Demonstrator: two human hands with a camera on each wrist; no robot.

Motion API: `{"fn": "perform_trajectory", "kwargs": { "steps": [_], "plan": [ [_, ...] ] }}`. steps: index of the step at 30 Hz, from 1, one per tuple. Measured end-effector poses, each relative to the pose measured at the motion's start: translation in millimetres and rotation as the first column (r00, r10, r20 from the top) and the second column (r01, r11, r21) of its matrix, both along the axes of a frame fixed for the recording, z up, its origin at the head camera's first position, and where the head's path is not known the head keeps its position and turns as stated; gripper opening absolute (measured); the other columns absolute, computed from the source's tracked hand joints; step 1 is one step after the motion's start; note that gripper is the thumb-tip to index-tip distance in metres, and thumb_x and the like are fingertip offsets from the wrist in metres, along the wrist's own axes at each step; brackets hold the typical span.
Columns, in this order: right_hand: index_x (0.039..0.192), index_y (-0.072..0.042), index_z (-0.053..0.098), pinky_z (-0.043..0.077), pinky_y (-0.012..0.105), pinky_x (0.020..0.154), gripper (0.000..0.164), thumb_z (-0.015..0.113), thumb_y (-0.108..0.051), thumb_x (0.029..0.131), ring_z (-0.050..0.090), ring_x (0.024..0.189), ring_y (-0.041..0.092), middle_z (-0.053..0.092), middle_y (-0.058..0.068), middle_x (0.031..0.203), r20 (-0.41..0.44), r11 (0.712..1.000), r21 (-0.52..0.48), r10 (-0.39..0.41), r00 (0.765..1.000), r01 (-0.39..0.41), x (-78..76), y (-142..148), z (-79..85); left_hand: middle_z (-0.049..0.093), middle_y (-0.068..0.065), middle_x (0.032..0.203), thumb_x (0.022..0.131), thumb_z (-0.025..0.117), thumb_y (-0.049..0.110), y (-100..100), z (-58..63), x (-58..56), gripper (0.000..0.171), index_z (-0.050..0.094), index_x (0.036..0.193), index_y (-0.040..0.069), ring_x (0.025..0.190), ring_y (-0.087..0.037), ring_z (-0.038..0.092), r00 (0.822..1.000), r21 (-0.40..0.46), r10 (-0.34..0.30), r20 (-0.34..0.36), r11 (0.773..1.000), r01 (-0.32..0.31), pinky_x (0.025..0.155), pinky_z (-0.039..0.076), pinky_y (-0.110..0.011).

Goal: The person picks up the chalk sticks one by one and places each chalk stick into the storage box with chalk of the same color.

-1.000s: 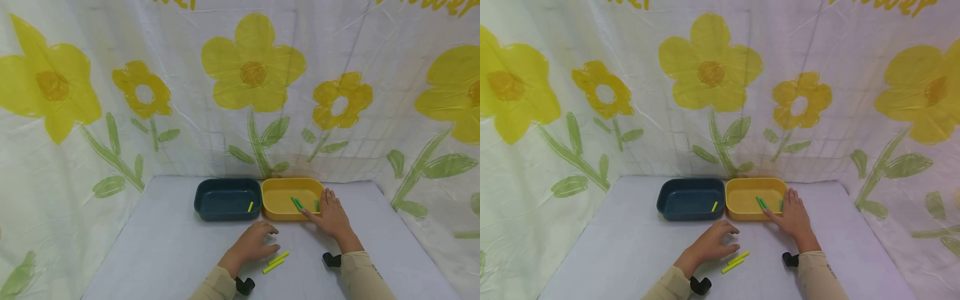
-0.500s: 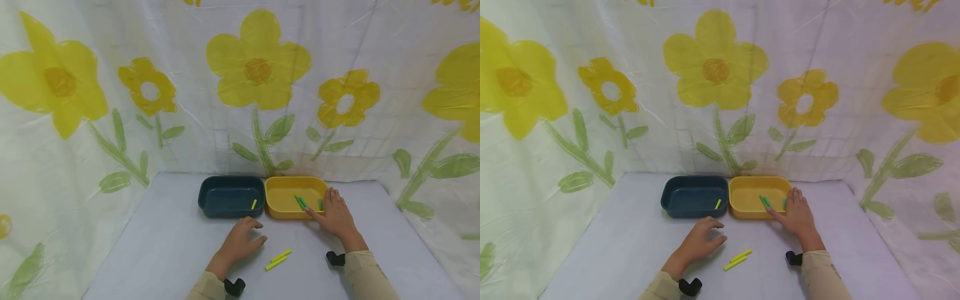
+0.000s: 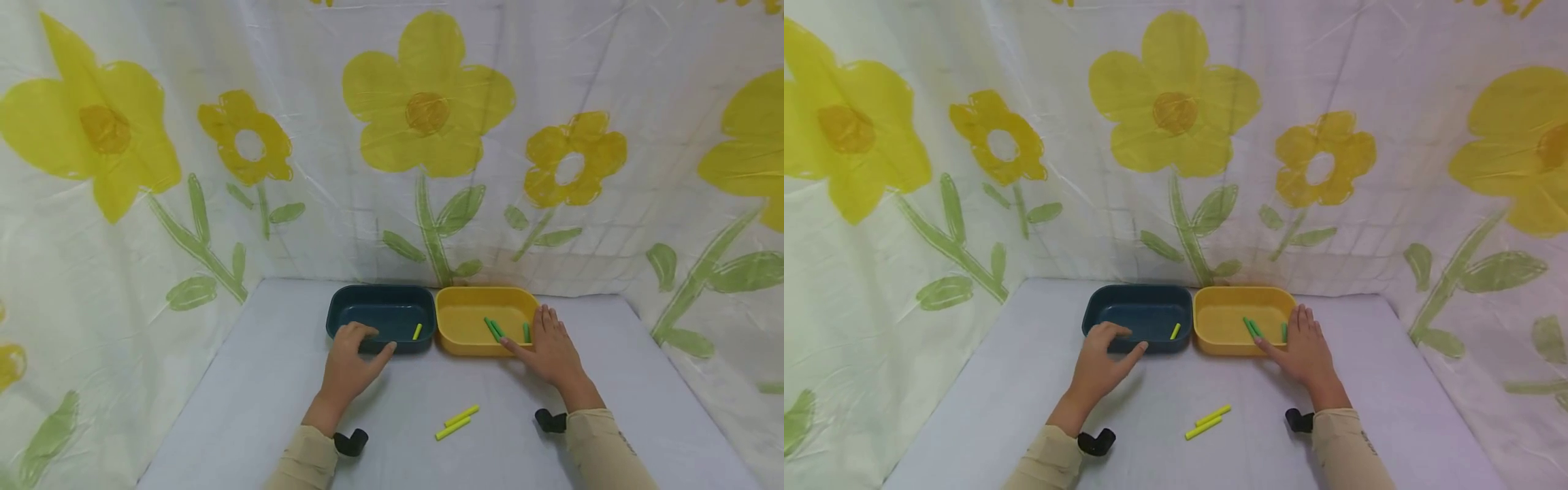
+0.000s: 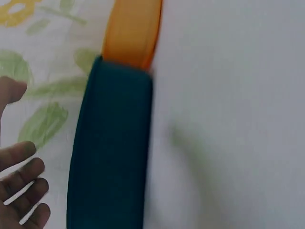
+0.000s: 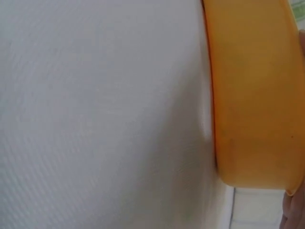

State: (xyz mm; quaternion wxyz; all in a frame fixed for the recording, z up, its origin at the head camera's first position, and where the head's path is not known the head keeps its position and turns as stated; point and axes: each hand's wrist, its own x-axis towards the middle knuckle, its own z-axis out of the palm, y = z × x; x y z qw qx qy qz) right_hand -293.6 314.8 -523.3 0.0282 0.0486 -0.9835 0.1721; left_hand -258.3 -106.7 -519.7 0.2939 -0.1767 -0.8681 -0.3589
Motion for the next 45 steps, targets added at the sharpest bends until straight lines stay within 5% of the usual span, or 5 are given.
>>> {"fn": "perform_trajectory", "kwargs": {
  "steps": [5, 20, 27, 34, 45],
  "plan": [
    [0.163, 0.015, -0.003, 0.005, 0.069, 0.130, 0.128, 0.051, -0.079, 0.096, 0.000, 0.161, 0.055, -0.001, 0.037, 0.172, 0.023, 1.000, -0.011, 0.011, 1.000, -0.010, -0.5, 0, 1.1, 0.064, -0.014, 0.121, 0.084, 0.088, 0.051, -22, -4.6, -12.6, 0.063, 0.073, 0.123, 0.004, 0.111, -0.034, 0.063, 0.993, -0.082, 0.096, 0.065, 0.993, -0.090, 0.096, 0.055, -0.053],
    [0.163, 0.015, -0.004, 0.005, 0.069, 0.129, 0.128, 0.049, -0.080, 0.097, -0.001, 0.161, 0.055, -0.004, 0.037, 0.172, 0.028, 1.000, 0.010, 0.007, 1.000, -0.007, -3.7, 3, 3.3, 0.034, -0.032, 0.165, 0.087, 0.072, 0.074, -41, -0.6, -34.9, 0.114, 0.038, 0.160, -0.006, 0.152, -0.050, 0.039, 0.950, -0.187, 0.206, 0.235, 0.969, -0.164, 0.121, 0.038, -0.065],
    [0.163, 0.016, -0.002, 0.005, 0.070, 0.129, 0.128, 0.050, -0.080, 0.096, 0.000, 0.161, 0.056, -0.003, 0.038, 0.172, 0.021, 1.000, 0.008, 0.003, 1.000, -0.003, -3.6, 2, 4.2, 0.019, -0.031, 0.173, 0.082, 0.064, 0.088, -43, -3.2, -45.7, 0.133, 0.023, 0.165, -0.008, 0.162, -0.048, 0.020, 0.909, -0.257, 0.234, 0.346, 0.955, -0.148, 0.129, 0.027, -0.062],
    [0.163, 0.015, -0.004, 0.004, 0.069, 0.130, 0.128, 0.050, -0.079, 0.097, -0.001, 0.161, 0.055, -0.004, 0.037, 0.172, 0.027, 1.000, -0.012, 0.002, 1.000, -0.001, -3.8, 2, 1.1, 0.009, -0.033, 0.174, 0.076, 0.060, 0.096, -44, -8.4, -49.3, 0.147, 0.013, 0.165, -0.012, 0.165, -0.047, 0.003, 0.863, -0.311, 0.316, 0.395, 0.930, -0.198, 0.133, 0.012, -0.061],
    [0.164, 0.016, 0.006, 0.012, 0.071, 0.128, 0.119, 0.050, -0.075, 0.100, 0.009, 0.159, 0.059, 0.009, 0.040, 0.171, -0.039, 0.999, -0.038, -0.018, 0.999, 0.016, 2.5, -2, 13.0, 0.001, -0.030, 0.176, 0.076, 0.055, 0.099, -46, -11.0, -48.0, 0.149, 0.006, 0.166, -0.009, 0.166, -0.045, -0.001, 0.861, -0.337, 0.307, 0.406, 0.926, -0.171, 0.134, 0.008, -0.060]
  ]
}}
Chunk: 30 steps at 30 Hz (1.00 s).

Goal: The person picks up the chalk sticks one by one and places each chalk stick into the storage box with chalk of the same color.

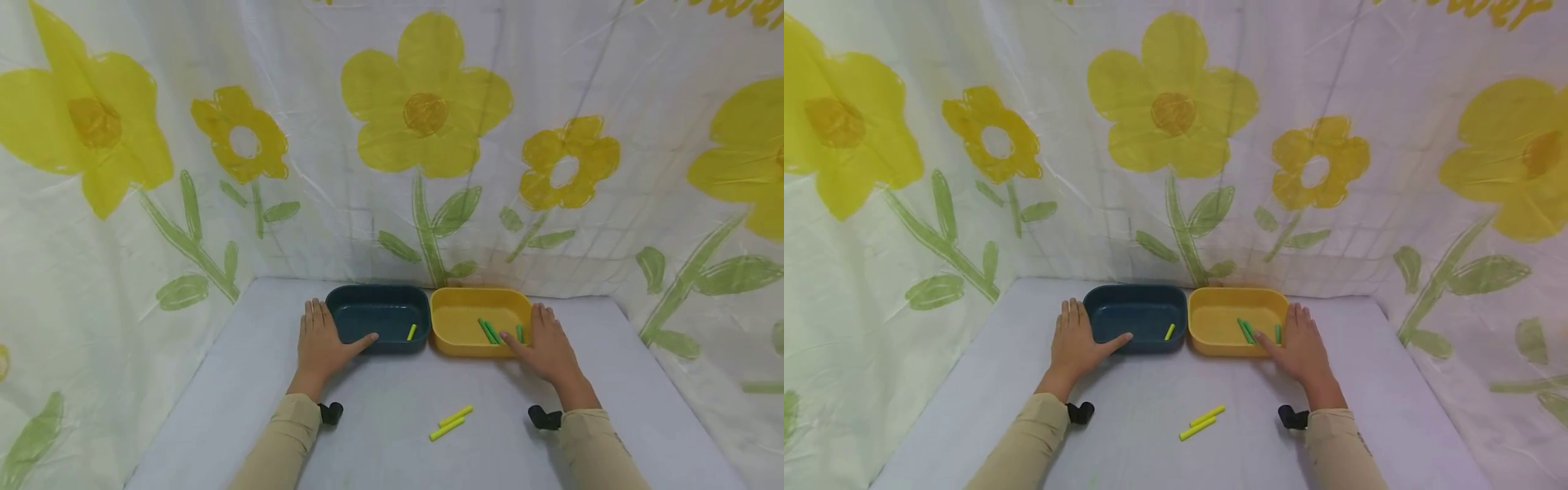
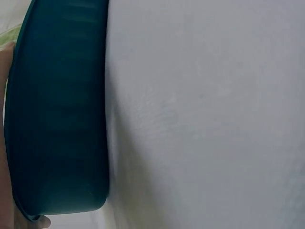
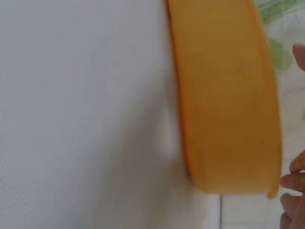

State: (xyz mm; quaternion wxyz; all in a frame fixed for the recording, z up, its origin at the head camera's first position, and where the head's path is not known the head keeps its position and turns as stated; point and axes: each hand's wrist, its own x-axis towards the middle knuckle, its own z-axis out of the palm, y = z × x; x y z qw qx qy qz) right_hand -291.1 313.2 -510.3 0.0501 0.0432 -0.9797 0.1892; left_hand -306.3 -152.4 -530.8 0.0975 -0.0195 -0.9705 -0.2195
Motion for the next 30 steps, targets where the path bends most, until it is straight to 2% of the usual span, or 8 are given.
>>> {"fn": "perform_trajectory", "kwargs": {
  "steps": [4, 7, 9, 12, 17, 23, 27, 30],
  "plan": [
    [0.156, 0.011, 0.041, 0.027, 0.073, 0.122, 0.098, 0.056, -0.068, 0.101, 0.027, 0.153, 0.057, 0.031, 0.035, 0.165, -0.106, 1.000, -0.001, -0.014, 0.994, 0.013, 10.1, -10, 14.7, 0.002, -0.031, 0.175, 0.076, 0.055, 0.099, -1, -1.1, 1.0, 0.149, 0.006, 0.166, -0.010, 0.165, -0.046, 0.000, 1.000, -0.006, -0.002, 0.008, 1.000, 0.002, 0.134, 0.008, -0.061],
    [0.135, 0.005, 0.065, 0.042, 0.070, 0.110, 0.075, 0.065, -0.061, 0.100, 0.043, 0.139, 0.051, 0.050, 0.028, 0.149, -0.190, 0.999, -0.031, -0.035, 0.981, 0.030, 21.2, -22, 25.0, 0.001, -0.031, 0.176, 0.075, 0.053, 0.100, -2, -1.4, 1.8, 0.150, 0.004, 0.166, -0.009, 0.165, -0.045, -0.002, 1.000, -0.005, 0.001, 0.024, 1.000, -0.001, 0.134, 0.008, -0.060],
    [0.123, 0.002, 0.071, 0.048, 0.065, 0.101, 0.064, 0.070, -0.057, 0.098, 0.048, 0.128, 0.046, 0.056, 0.023, 0.137, -0.230, 0.998, -0.061, -0.049, 0.972, 0.036, 29.2, -32, 30.3, 0.000, -0.030, 0.176, 0.075, 0.052, 0.101, -3, -1.3, 2.2, 0.151, 0.003, 0.166, -0.009, 0.166, -0.044, -0.004, 0.999, -0.001, 0.002, 0.034, 1.000, -0.002, 0.134, 0.008, -0.060],
    [0.117, -0.002, 0.073, 0.051, 0.059, 0.092, 0.057, 0.074, -0.055, 0.096, 0.053, 0.118, 0.041, 0.061, 0.019, 0.129, -0.250, 0.994, -0.109, -0.056, 0.967, 0.029, 40.4, -44, 35.8, 0.000, -0.030, 0.176, 0.074, 0.051, 0.102, -3, -0.7, 2.1, 0.151, 0.003, 0.166, -0.009, 0.166, -0.043, -0.003, 0.999, 0.003, 0.000, 0.037, 1.000, 0.000, 0.134, 0.009, -0.060],
    [0.121, -0.006, 0.073, 0.053, 0.057, 0.089, 0.059, 0.072, -0.060, 0.095, 0.057, 0.117, 0.038, 0.064, 0.016, 0.128, -0.199, 0.989, -0.143, -0.056, 0.978, 0.027, 56.2, -57, 36.9, 0.001, -0.030, 0.176, 0.075, 0.051, 0.102, -2, 0.8, 0.7, 0.151, 0.005, 0.166, -0.009, 0.166, -0.044, 0.000, 0.999, -0.001, -0.002, 0.036, 1.000, 0.002, 0.134, 0.010, -0.059],
    [0.124, -0.007, 0.074, 0.054, 0.060, 0.093, 0.062, 0.072, -0.062, 0.095, 0.061, 0.120, 0.038, 0.068, 0.014, 0.127, -0.116, 0.987, -0.162, -0.039, 0.992, 0.020, 71.1, -66, 34.3, 0.002, -0.030, 0.176, 0.074, 0.048, 0.103, -2, 1.5, -0.9, 0.151, 0.007, 0.166, -0.010, 0.166, -0.044, 0.004, 1.000, -0.016, -0.003, 0.028, 1.000, 0.003, 0.134, 0.012, -0.059],
    [0.125, -0.007, 0.074, 0.057, 0.058, 0.092, 0.074, 0.070, -0.072, 0.091, 0.065, 0.116, 0.034, 0.070, 0.012, 0.127, -0.023, 0.996, -0.083, -0.034, 0.999, 0.032, 79.3, -73, 31.4, 0.002, -0.030, 0.176, 0.074, 0.045, 0.104, -2, 0.0, -2.7, 0.152, 0.005, 0.166, -0.009, 0.166, -0.043, 0.002, 1.000, -0.024, -0.004, 0.028, 1.000, 0.005, 0.134, 0.012, -0.058],
    [0.122, -0.009, 0.075, 0.058, 0.055, 0.087, 0.073, 0.073, -0.073, 0.087, 0.068, 0.105, 0.029, 0.071, 0.010, 0.124, 0.043, 1.000, 0.007, -0.023, 0.999, 0.023, 87.5, -81, 26.8, 0.003, -0.030, 0.176, 0.074, 0.046, 0.104, -2, -0.3, -2.7, 0.151, 0.005, 0.166, -0.009, 0.166, -0.043, 0.002, 1.000, -0.028, -0.005, 0.027, 1.000, 0.005, 0.134, 0.012, -0.059]
  ]
}}
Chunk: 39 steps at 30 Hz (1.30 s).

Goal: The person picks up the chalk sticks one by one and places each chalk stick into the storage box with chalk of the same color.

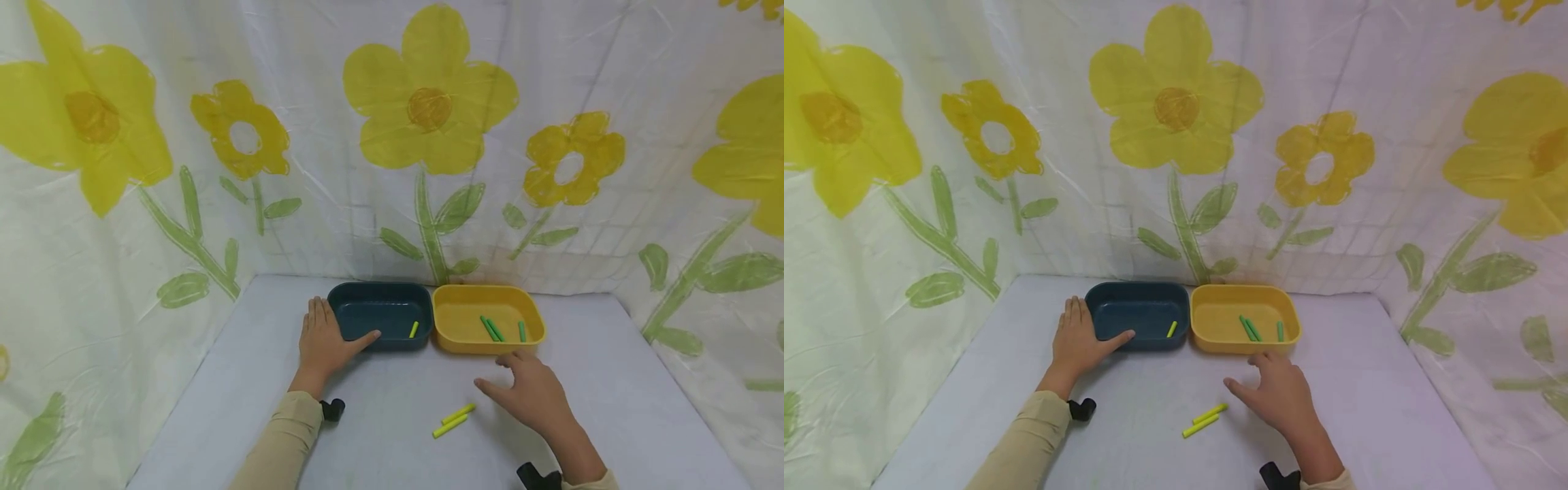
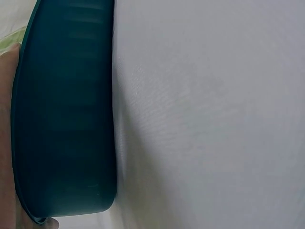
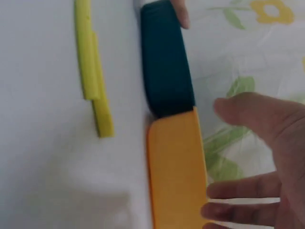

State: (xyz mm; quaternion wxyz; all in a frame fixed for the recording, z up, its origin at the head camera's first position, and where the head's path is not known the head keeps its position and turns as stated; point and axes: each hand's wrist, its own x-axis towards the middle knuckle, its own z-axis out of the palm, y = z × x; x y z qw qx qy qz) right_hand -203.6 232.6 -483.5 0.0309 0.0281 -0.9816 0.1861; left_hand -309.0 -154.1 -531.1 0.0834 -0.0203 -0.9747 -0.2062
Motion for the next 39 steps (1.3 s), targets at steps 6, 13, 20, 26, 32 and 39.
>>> {"fn": "perform_trajectory", "kwargs": {
  "steps": [6, 13, 20, 26, 32, 39],
  "plan": [
    [0.114, -0.012, 0.078, 0.058, 0.051, 0.083, 0.070, 0.078, -0.074, 0.081, 0.066, 0.089, 0.021, 0.072, 0.003, 0.110, 0.121, 0.996, 0.079, 0.021, 0.992, -0.031, 12.2, -17, -5.8, 0.004, -0.031, 0.176, 0.074, 0.047, 0.104, -1, 0.6, 0.1, 0.152, 0.005, 0.166, -0.009, 0.166, -0.043, 0.001, 1.000, 0.002, 0.002, 0.002, 1.000, -0.002, 0.134, 0.011, -0.059],
    [0.107, -0.010, 0.078, 0.056, 0.049, 0.076, 0.070, 0.077, -0.074, 0.079, 0.061, 0.081, 0.017, 0.069, 0.000, 0.096, 0.176, 0.982, 0.172, 0.047, 0.983, -0.078, 14.9, -29, -12.8, 0.003, -0.030, 0.176, 0.073, 0.046, 0.105, -2, 0.1, -1.4, 0.153, 0.004, 0.166, -0.009, 0.166, -0.043, 0.000, 1.000, -0.008, 0.011, 0.014, 1.000, -0.011, 0.134, 0.010, -0.058],
    [0.108, -0.007, 0.076, 0.054, 0.044, 0.069, 0.072, 0.081, -0.072, 0.077, 0.053, 0.071, 0.018, 0.062, -0.001, 0.088, 0.195, 0.983, 0.163, 0.053, 0.979, -0.086, 15.3, -37, -21.5, 0.002, -0.031, 0.175, 0.074, 0.049, 0.103, -1, 1.4, -0.2, 0.152, 0.006, 0.166, -0.010, 0.166, -0.045, 0.003, 1.000, -0.008, 0.005, 0.012, 1.000, -0.004, 0.134, 0.011, -0.059],
    [0.107, -0.007, 0.075, 0.054, 0.045, 0.069, 0.074, 0.081, -0.074, 0.076, 0.053, 0.072, 0.018, 0.061, -0.001, 0.088, 0.211, 0.984, 0.161, 0.047, 0.976, -0.082, 16.8, -41, -25.9, 0.000, -0.029, 0.176, 0.073, 0.046, 0.105, 0, 2.7, 0.4, 0.153, 0.003, 0.166, -0.008, 0.166, -0.043, 0.000, 0.999, -0.008, -0.002, 0.038, 1.000, 0.002, 0.134, 0.009, -0.058],
    [0.103, -0.009, 0.074, 0.051, 0.042, 0.065, 0.072, 0.081, -0.075, 0.075, 0.051, 0.070, 0.018, 0.056, -0.001, 0.086, 0.197, 0.981, 0.169, 0.057, 0.979, -0.091, 17.1, -45, -28.8, 0.000, -0.030, 0.176, 0.074, 0.047, 0.104, 0, 4.7, 1.4, 0.152, 0.003, 0.166, -0.009, 0.166, -0.044, 0.000, 0.999, -0.004, 0.004, 0.047, 1.000, -0.004, 0.134, 0.008, -0.058],
    [0.100, -0.011, 0.073, 0.046, 0.042, 0.064, 0.071, 0.081, -0.076, 0.072, 0.048, 0.072, 0.019, 0.051, -0.001, 0.084, 0.177, 0.973, 0.207, 0.062, 0.982, -0.099, 18.6, -50, -29.8, 0.000, -0.030, 0.176, 0.074, 0.049, 0.103, 0, 3.9, 2.2, 0.152, 0.005, 0.166, -0.009, 0.166, -0.044, -0.001, 0.999, 0.017, 0.001, 0.039, 1.000, -0.001, 0.134, 0.009, -0.059]
  ]
}}
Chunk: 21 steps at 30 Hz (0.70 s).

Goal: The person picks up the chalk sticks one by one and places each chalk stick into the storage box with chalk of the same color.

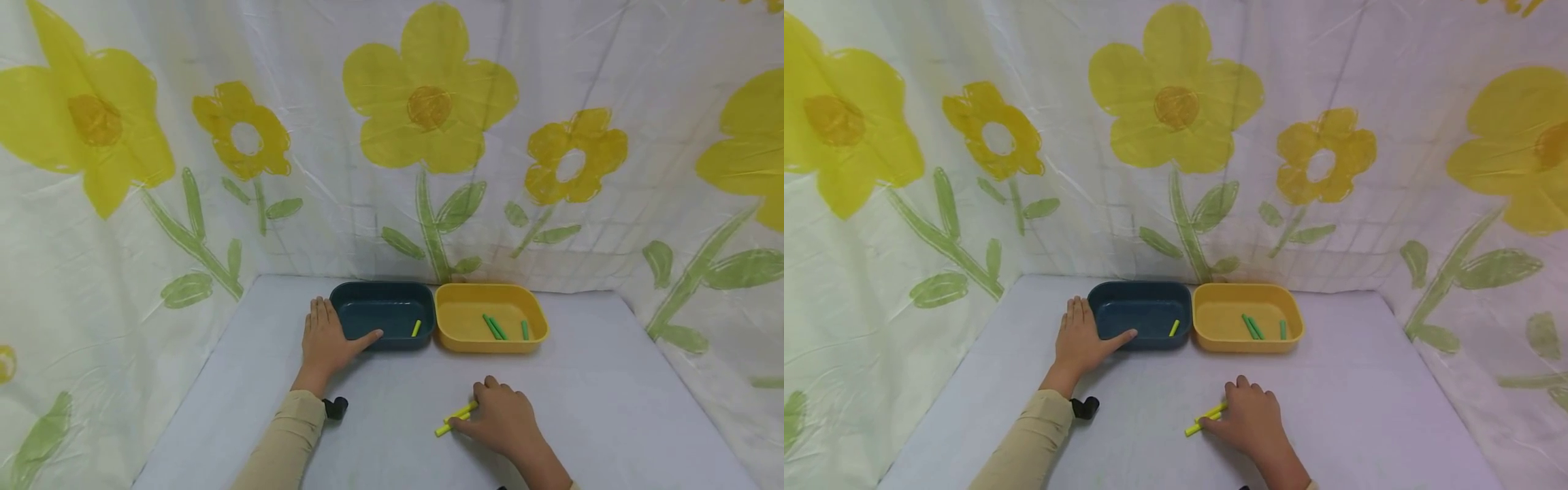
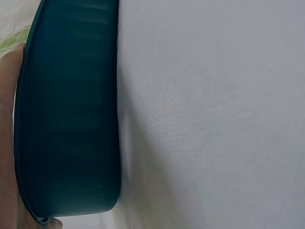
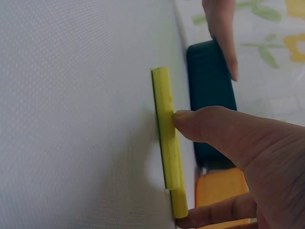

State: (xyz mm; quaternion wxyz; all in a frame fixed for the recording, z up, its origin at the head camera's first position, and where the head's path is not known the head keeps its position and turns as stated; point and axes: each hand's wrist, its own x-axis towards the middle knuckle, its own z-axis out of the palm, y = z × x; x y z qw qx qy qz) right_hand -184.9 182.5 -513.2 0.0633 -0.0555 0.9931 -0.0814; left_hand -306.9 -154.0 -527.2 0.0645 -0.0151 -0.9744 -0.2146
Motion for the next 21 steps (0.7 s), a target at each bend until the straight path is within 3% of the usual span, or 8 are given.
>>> {"fn": "perform_trajectory", "kwargs": {
  "steps": [8, 21],
  "plan": [
    [0.101, -0.009, 0.073, 0.050, 0.045, 0.068, 0.083, 0.076, -0.086, 0.069, 0.050, 0.074, 0.021, 0.055, 0.002, 0.087, -0.004, 1.000, 0.013, -0.029, 1.000, 0.029, -1.9, -6, -1.0, 0.001, -0.030, 0.176, 0.074, 0.051, 0.102, 2, 1.6, 0.7, 0.152, 0.004, 0.166, -0.009, 0.166, -0.045, 0.001, 1.000, -0.003, 0.003, -0.002, 1.000, -0.003, 0.134, 0.010, -0.059],
    [0.093, -0.009, 0.068, 0.054, 0.049, 0.072, 0.085, 0.076, -0.089, 0.064, 0.053, 0.075, 0.023, 0.055, 0.004, 0.087, 0.006, 0.998, 0.031, -0.061, 0.998, 0.060, -6.6, -14, -0.8, 0.004, -0.031, 0.175, 0.074, 0.050, 0.102, 0, -4.9, -3.4, 0.151, 0.007, 0.166, -0.009, 0.166, -0.045, 0.002, 1.000, -0.007, 0.013, -0.012, 1.000, -0.013, 0.134, 0.010, -0.059]
  ]
}}
